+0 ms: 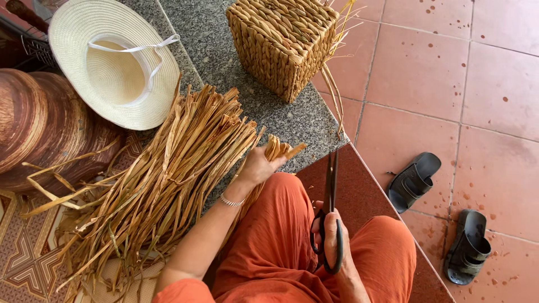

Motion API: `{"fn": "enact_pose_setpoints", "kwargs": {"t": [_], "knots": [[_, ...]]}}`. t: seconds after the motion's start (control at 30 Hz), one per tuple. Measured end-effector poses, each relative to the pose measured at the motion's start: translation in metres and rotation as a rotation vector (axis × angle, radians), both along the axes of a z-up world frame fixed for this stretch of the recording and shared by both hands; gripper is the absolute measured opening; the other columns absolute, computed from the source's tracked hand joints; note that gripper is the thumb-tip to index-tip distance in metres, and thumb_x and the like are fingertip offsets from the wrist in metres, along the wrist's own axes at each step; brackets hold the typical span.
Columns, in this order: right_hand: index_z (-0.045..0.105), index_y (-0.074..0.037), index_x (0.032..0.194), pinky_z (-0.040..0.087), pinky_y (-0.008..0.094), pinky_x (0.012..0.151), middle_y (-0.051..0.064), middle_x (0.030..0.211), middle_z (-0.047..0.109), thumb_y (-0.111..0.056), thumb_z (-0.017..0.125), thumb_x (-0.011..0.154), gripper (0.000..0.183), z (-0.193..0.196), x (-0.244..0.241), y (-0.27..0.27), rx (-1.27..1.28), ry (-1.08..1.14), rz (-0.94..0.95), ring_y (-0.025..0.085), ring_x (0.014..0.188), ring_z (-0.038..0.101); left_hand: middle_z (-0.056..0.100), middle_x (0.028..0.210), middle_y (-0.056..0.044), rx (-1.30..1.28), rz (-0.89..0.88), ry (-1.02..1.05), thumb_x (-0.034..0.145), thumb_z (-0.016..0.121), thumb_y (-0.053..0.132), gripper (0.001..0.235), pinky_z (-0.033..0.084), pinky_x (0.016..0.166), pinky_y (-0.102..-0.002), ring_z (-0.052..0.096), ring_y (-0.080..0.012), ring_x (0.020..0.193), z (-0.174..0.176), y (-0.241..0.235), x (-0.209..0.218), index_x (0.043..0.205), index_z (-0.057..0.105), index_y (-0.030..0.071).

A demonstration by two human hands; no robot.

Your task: The person sits on a tiled floor and uses large scissors to trim the ends of a bundle of dried plant stalks. They repeatedly gather sections of the stalks, align them, and cut the tips to create a uniform length, placing the trimmed pieces aside.

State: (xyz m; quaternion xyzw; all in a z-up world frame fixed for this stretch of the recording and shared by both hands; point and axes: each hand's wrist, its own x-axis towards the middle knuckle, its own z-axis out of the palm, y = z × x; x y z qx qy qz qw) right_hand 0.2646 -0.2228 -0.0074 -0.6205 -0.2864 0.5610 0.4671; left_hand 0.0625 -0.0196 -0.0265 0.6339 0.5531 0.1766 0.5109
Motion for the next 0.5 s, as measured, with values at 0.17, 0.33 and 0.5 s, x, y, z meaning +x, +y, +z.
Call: {"fn": "enact_pose_setpoints", "kwargs": {"t": [0.17, 0.33, 0.5], "knots": [[0.05, -0.003, 0.144, 0.042, 0.025, 0.049, 0.0, 0.078, 0.058, -0.058, 0.038, 0.099, 0.071, 0.02, -0.024, -0.013, 0.059, -0.017, 0.088, 0.007, 0.058, 0.045, 0.067, 0.071, 0.001, 0.061, -0.087, -0.338, 0.097, 0.069, 0.018, 0.01, 0.056, 0.047, -0.024, 0.063, -0.0082, 0.056, 0.069, -0.041, -0.008, 0.098, 0.072, 0.009], [0.048, -0.002, 0.146, 0.044, 0.025, 0.052, -0.001, 0.081, 0.058, -0.055, 0.037, 0.101, 0.071, 0.037, -0.035, -0.02, 0.197, -0.163, 0.16, 0.007, 0.061, 0.048, 0.06, 0.067, -0.001, 0.257, -0.187, -0.337, 0.101, 0.071, 0.018, 0.017, 0.05, 0.048, -0.025, 0.055, -0.0102, 0.054, 0.081, -0.072, -0.004, 0.089, 0.067, 0.007], [0.053, -0.003, 0.142, 0.044, 0.028, 0.049, 0.001, 0.071, 0.056, -0.052, 0.038, 0.101, 0.065, 0.039, -0.037, -0.024, 0.118, -0.25, 0.109, 0.01, 0.055, 0.049, 0.063, 0.071, 0.002, 0.339, -0.157, -0.32, 0.095, 0.073, 0.021, 0.015, 0.055, 0.053, -0.026, 0.061, -0.009, 0.06, 0.084, -0.085, 0.0, 0.09, 0.068, 0.008]]}}
